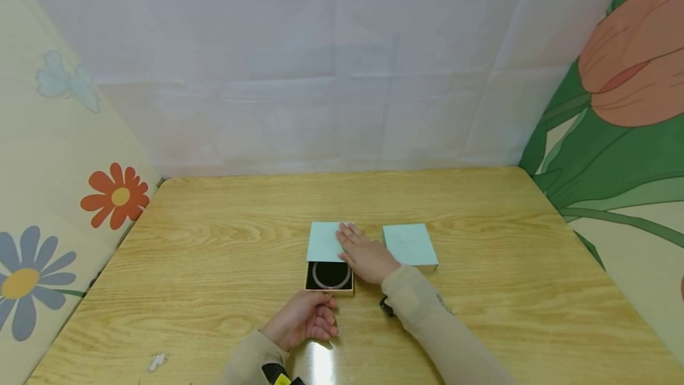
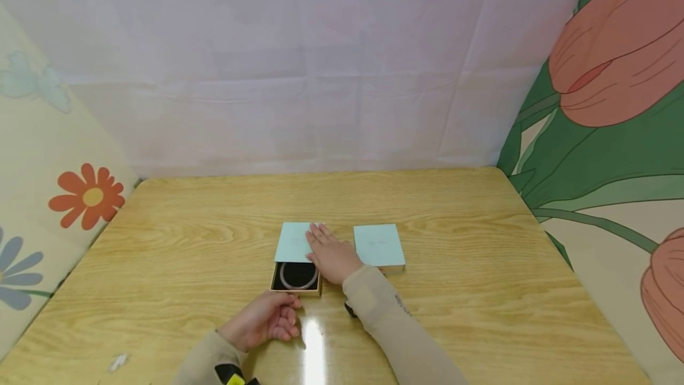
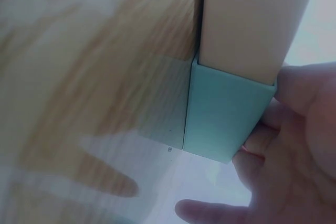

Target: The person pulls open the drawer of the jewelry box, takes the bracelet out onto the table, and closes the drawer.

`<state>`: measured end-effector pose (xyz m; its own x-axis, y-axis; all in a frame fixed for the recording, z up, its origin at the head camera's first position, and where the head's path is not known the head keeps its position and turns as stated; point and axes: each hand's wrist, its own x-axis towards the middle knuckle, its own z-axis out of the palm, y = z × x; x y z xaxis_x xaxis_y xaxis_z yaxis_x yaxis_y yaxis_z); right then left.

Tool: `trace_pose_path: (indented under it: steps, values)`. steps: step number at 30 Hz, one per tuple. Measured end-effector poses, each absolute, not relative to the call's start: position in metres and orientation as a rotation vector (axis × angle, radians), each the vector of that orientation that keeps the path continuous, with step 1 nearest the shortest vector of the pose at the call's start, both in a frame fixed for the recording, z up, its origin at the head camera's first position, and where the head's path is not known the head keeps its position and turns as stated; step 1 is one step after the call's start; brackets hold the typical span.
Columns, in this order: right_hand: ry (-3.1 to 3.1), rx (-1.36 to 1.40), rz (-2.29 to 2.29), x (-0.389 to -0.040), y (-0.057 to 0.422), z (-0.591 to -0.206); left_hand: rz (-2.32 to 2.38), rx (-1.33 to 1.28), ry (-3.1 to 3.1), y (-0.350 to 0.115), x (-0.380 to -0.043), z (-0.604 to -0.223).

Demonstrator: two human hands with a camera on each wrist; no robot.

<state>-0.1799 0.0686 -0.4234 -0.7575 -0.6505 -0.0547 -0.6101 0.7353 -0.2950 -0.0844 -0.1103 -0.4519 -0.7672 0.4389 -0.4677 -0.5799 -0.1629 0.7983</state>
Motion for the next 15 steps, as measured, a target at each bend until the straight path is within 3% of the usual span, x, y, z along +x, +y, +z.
trace_pose_path:
  steps: [15]
  values:
    - [2.787, -1.018, -0.386, -0.1803, 0.0684, -0.4237, 1.986, -0.152, 1.450, -0.1100, -0.0817, -0.4523]
